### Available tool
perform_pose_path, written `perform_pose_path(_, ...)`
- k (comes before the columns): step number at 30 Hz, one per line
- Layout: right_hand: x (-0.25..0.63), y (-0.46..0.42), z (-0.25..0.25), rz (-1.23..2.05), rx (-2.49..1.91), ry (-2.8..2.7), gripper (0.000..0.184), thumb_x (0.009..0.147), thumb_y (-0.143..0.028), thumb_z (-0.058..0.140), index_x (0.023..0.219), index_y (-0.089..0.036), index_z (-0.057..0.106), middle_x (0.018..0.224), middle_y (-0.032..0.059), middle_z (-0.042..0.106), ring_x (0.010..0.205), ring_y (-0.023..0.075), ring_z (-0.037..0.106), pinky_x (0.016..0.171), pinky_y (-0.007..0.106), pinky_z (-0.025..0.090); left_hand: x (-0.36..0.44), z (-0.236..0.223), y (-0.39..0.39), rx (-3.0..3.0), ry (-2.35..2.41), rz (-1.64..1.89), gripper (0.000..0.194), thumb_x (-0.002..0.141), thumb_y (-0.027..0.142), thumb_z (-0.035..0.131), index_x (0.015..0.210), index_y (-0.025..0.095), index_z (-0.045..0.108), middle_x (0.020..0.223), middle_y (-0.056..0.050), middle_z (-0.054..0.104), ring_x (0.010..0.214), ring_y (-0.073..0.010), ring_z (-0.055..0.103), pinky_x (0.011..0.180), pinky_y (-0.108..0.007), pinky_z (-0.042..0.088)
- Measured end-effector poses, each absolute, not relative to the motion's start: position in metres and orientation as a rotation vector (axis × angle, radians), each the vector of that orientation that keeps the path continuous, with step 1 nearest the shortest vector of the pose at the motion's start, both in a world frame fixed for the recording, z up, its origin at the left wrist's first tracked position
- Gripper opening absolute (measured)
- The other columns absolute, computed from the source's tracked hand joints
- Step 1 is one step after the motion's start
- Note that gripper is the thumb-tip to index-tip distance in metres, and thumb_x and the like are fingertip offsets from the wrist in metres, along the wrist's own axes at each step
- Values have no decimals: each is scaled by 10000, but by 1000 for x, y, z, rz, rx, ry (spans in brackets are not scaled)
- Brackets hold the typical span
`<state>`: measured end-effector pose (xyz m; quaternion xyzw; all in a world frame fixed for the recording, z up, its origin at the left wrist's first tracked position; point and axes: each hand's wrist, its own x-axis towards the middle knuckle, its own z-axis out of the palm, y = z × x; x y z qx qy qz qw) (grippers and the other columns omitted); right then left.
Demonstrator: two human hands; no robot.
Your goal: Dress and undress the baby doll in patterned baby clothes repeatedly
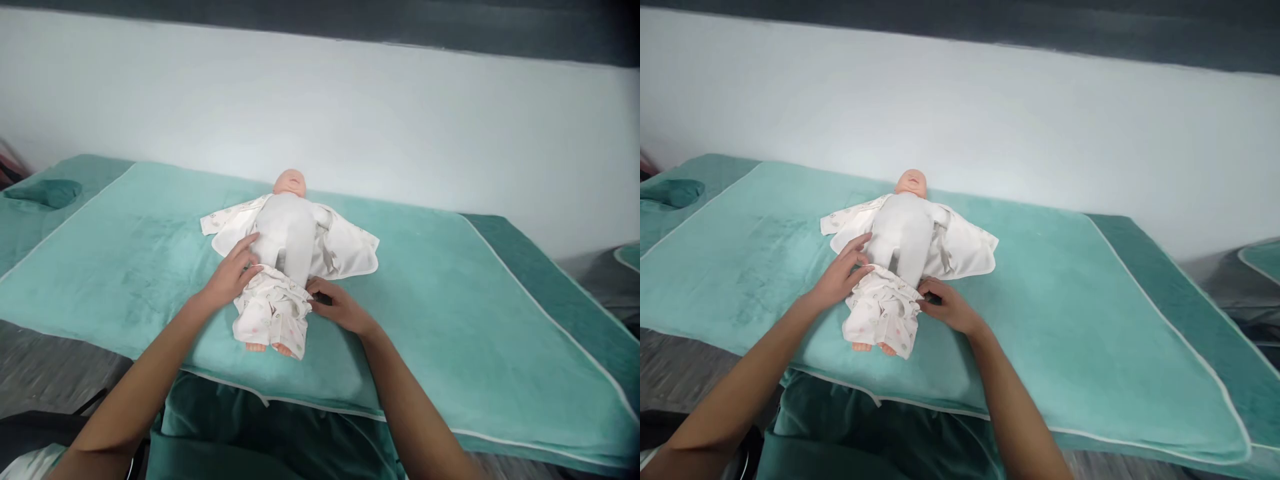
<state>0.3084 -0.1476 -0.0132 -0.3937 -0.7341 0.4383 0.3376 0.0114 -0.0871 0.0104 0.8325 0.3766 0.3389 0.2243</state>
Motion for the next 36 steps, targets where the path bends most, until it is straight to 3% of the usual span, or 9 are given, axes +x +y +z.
perform_pose_path(3,312,-144,-8,1192,-1059,-1950,293,927,-507,635,933,-221,698,912,39,651,836,186,582,773,314,472,17,14,-76,2272,1090,851,268,1002,462,457,915,221,538,1648,-122,343,1523,-265,325,1205,-481,343)
perform_pose_path(10,319,-131,-19,847,-1248,-1668,287,895,-510,651,835,-235,712,824,41,693,781,214,600,752,359,487,17,24,-62,2103,1137,811,198,981,421,486,927,239,543,1261,-122,680,1427,-294,476,1038,-425,486)
perform_pose_path(15,311,-126,-30,756,-1301,-1433,217,848,-458,700,837,-241,709,820,24,691,763,199,587,745,341,473,17,18,-61,2073,1123,851,182,989,389,481,869,252,464,1419,-112,610,1444,-275,463,1010,-397,487)
perform_pose_path(20,299,-112,-19,946,-1328,-1190,191,838,-431,651,825,-245,607,703,-28,537,628,150,464,598,279,408,23,15,-44,2041,1189,970,173,1003,387,461,907,249,420,1332,-99,662,1203,-235,629,976,-389,479)
perform_pose_path(22,295,-101,-12,1016,-1294,-1134,141,818,-373,625,799,-244,572,673,-37,471,593,141,415,547,264,361,26,16,-30,2039,1255,1006,174,998,394,469,923,245,423,1141,-67,709,1017,-218,658,875,-351,483)
perform_pose_path(25,290,-87,-10,1051,-1240,-1046,92,783,-305,590,759,-238,531,652,-40,413,576,138,382,522,259,325,31,11,-11,1992,1358,1108,157,974,376,502,933,234,449,869,-4,636,779,-181,586,747,-306,442)
perform_pose_path(29,290,-83,-19,1089,-1242,-1118,146,786,-340,644,754,-227,557,686,-35,467,622,136,415,575,260,357,33,-7,-3,1833,1343,1073,188,950,383,526,868,221,478,750,21,529,705,-160,495,670,-282,384)
perform_pose_path(32,300,-88,-22,1167,-1261,-1267,193,811,-403,674,814,-222,607,739,-24,533,674,145,459,628,270,388,25,-10,-8,1769,1237,899,313,954,493,514,846,201,538,774,11,539,740,-159,479,668,-276,370)
perform_pose_path(36,313,-94,-20,1260,-1197,-1459,198,771,-339,733,894,-219,632,851,-5,595,788,167,535,728,297,442,10,0,-14,1592,1065,667,412,914,573,545,796,180,579,764,10,550,700,-140,461,617,-255,341)
